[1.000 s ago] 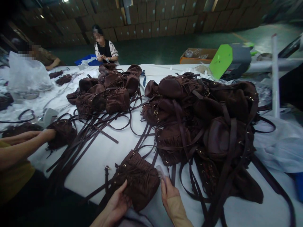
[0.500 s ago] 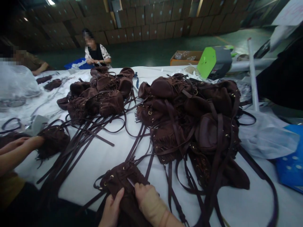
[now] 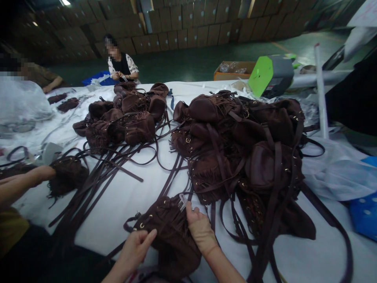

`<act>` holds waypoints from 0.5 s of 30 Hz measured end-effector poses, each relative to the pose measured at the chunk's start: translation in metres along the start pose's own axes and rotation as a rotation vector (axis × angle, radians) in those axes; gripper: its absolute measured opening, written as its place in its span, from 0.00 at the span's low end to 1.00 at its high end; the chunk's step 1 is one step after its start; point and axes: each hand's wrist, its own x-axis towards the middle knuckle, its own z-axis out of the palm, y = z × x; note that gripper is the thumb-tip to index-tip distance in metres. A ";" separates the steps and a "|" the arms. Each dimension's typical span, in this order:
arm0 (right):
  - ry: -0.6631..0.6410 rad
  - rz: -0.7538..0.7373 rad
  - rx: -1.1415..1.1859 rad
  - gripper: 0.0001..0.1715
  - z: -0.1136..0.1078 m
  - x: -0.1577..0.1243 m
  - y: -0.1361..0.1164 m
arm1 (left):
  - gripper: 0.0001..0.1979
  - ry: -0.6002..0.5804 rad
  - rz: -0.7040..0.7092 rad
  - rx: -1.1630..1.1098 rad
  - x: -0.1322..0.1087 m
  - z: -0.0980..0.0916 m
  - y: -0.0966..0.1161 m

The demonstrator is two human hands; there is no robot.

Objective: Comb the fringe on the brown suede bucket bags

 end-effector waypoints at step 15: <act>0.308 -0.023 -0.068 0.26 -0.018 -0.012 0.016 | 0.11 -0.173 0.399 0.372 0.071 0.020 0.109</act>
